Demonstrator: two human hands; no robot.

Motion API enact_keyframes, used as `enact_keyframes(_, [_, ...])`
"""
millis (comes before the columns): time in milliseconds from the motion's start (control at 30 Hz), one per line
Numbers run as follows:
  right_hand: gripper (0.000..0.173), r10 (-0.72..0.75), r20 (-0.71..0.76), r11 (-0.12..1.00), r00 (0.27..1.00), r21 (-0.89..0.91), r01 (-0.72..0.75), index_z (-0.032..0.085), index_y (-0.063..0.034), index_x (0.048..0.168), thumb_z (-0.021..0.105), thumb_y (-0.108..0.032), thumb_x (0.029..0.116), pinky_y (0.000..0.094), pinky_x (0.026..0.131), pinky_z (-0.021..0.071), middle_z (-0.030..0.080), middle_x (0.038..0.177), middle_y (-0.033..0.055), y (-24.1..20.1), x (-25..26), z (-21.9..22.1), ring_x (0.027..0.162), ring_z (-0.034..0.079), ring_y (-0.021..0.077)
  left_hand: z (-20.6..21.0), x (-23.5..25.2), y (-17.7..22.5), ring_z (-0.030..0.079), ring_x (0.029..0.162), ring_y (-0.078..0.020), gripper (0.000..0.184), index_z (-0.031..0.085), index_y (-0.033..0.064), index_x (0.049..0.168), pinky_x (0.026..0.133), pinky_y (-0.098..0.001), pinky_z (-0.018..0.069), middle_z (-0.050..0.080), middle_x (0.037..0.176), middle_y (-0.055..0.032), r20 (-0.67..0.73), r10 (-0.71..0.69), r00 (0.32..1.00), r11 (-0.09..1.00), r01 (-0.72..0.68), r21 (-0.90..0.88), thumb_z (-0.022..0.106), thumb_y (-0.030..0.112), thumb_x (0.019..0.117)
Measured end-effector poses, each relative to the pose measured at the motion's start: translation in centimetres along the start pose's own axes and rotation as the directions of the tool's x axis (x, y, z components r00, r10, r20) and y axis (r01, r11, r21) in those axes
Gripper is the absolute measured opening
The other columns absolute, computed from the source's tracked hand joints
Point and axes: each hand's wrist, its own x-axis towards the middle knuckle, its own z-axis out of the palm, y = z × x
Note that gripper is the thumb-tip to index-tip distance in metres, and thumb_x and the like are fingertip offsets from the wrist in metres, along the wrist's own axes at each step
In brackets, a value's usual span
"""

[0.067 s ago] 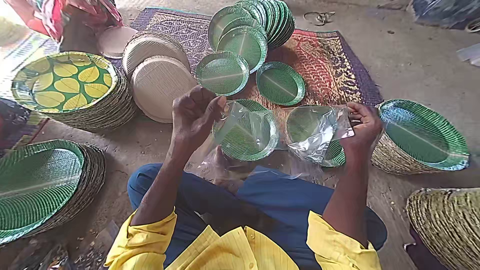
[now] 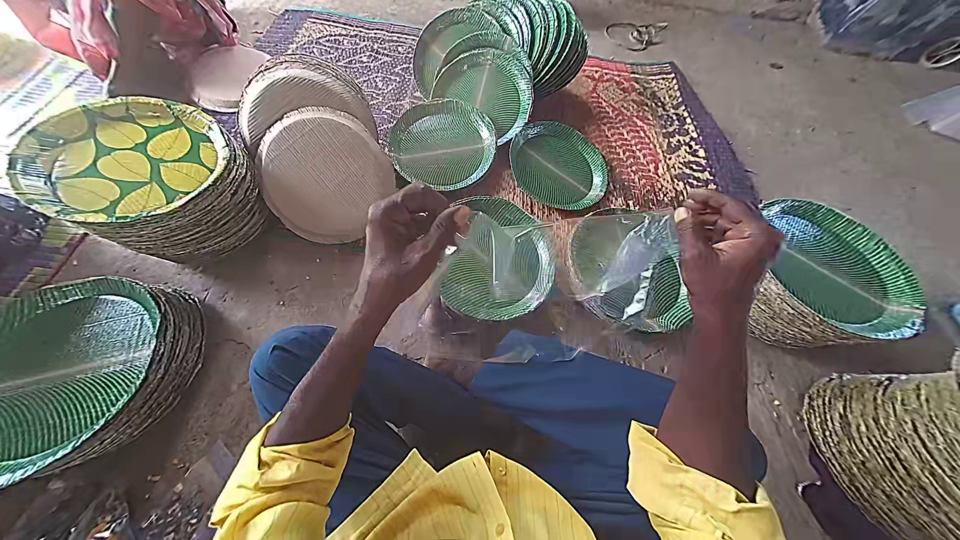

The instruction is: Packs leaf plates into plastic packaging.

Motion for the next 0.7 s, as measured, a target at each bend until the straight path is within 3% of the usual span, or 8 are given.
enact_keyframes(33, [0.036, -0.076, 0.039, 0.993, 0.996, 0.096, 0.072, 0.064, 0.0069, 0.125, 0.06, -0.02, 0.1017, 0.0278, 0.085, 0.0574, 0.066, 0.114, 0.0193, -1.5, 0.1, 0.1, 0.096, 0.067, 0.0143, -3.2, 1.5, -7.2, 0.058, 0.055, -0.0022, 0.014, 0.056, -0.0048, 0.084, 0.057, -0.0162, 0.0525, 0.061, 0.066, -0.0027, 0.196, 0.343, 0.919, 0.932, -0.306, -0.195, 0.055, -0.017, 0.0914])
enact_keyframes(67, [0.036, -0.142, 0.098, 0.975, 0.985, 0.187, 0.122, 0.063, 0.0068, 0.125, 0.062, -0.02, 0.1011, 0.0251, 0.087, 0.0577, 0.066, 0.113, 0.0148, -3.1, -0.1, 0.5, 0.097, 0.067, 0.0095, -4.8, 2.2, -11.4, 0.064, 0.06, -0.0025, 0.009, 0.059, 0.0002, 0.089, 0.058, -0.0178, 0.0568, 0.067, 0.073, -0.0002, 0.273, 0.418, 0.866, 0.904, -0.366, -0.223, 0.061, -0.007, 0.0951])
enact_keyframes(133, [0.049, -0.244, 0.247, 0.935, 0.938, 0.318, 0.159, 0.059, 0.0047, 0.131, 0.069, -0.03, 0.0978, 0.026, 0.088, 0.0584, 0.066, 0.117, 0.0104, -5.5, -1.3, 2.0, 0.1, 0.067, 0.0083, -4.6, 1.7, -14.2, 0.065, 0.059, -0.0014, 0.011, 0.061, 0.0087, 0.087, 0.057, -0.0189, 0.0583, 0.069, 0.073, 0.0055, 0.303, 0.323, 0.896, 0.945, -0.291, -0.146, 0.066, 0.003, 0.0957])
enact_keyframes(200, [0.071, -0.285, 0.39, 0.919, 0.876, 0.37, 0.134, 0.055, 0.0032, 0.138, 0.075, -0.045, 0.0898, 0.0304, 0.087, 0.0582, 0.067, 0.121, 0.0114, -6.8, -3.1, 4.4, 0.105, 0.066, 0.0128, -3.1, 1.0, -15.1, 0.064, 0.058, -0.0013, 0.012, 0.061, 0.0086, 0.086, 0.057, -0.0193, 0.0571, 0.069, 0.07, 0.0058, 0.343, 0.213, 0.915, 0.975, -0.178, -0.131, 0.067, 0.003, 0.0948])
enact_keyframes(267, [0.083, -0.279, 0.486, 0.911, 0.828, 0.407, 0.068, 0.052, 0.0041, 0.144, 0.081, -0.045, 0.0827, 0.0315, 0.088, 0.0567, 0.065, 0.123, 0.0144, -6.9, -5.2, 7.3, 0.109, 0.064, 0.0156, -1.9, 0.6, -15.9, 0.063, 0.057, -0.0007, 0.011, 0.061, 0.0067, 0.086, 0.057, -0.0186, 0.0556, 0.068, 0.069, 0.0052, 0.404, 0.136, 0.905, 0.989, -0.101, -0.105, 0.068, 0.003, 0.094])
enact_keyframes(367, [0.053, -0.234, 0.528, 0.867, 0.816, 0.493, -0.071, 0.065, 0.0011, 0.125, 0.082, -0.024, 0.0815, 0.024, 0.094, 0.0542, 0.069, 0.113, 0.0067, -6.6, -7.9, 10.0, 0.106, 0.064, 0.0042, -1.3, 0.2, -17.1, 0.062, 0.059, 0.0003, 0.009, 0.063, 0.0035, 0.086, 0.059, -0.0184, 0.0552, 0.067, 0.069, 0.0043, 0.445, 0.094, 0.89, 0.995, -0.088, -0.034, 0.07, 0.003, 0.0918])
enact_keyframes(467, [0.018, -0.227, 0.528, 0.855, 0.818, 0.511, -0.093, 0.073, 0.002, 0.102, 0.068, -0.009, 0.0897, 0.0207, 0.09, 0.0552, 0.073, 0.098, 0.0048, -6.0, -9.3, 10.4, 0.096, 0.067, 0.0001, -1.6, 0.1, -17.8, 0.057, 0.053, 0.0015, 0.014, 0.06, 0.0058, 0.083, 0.053, -0.0164, 0.0511, 0.062, 0.062, 0.0063, 0.435, 0.069, 0.898, 0.998, -0.056, -0.043, 0.071, 0.003, 0.0915])
enact_keyframes(700, [0.007, -0.139, 0.446, 0.825, 0.884, 0.546, -0.146, 0.071, -0.0014, 0.09, 0.065, -0.001, 0.0923, 0.0143, 0.084, 0.0544, 0.069, 0.087, -0.0061, -5.1, -9.0, 9.7, 0.086, 0.063, -0.0073, -2.5, 0.2, -19.4, 0.055, 0.057, -0.0005, 0.014, 0.061, 0.0081, 0.089, 0.054, -0.0163, 0.0466, 0.06, 0.066, 0.0051, 0.498, 0.1, 0.861, 0.994, -0.06, -0.096, 0.075, 0.012, 0.0903])
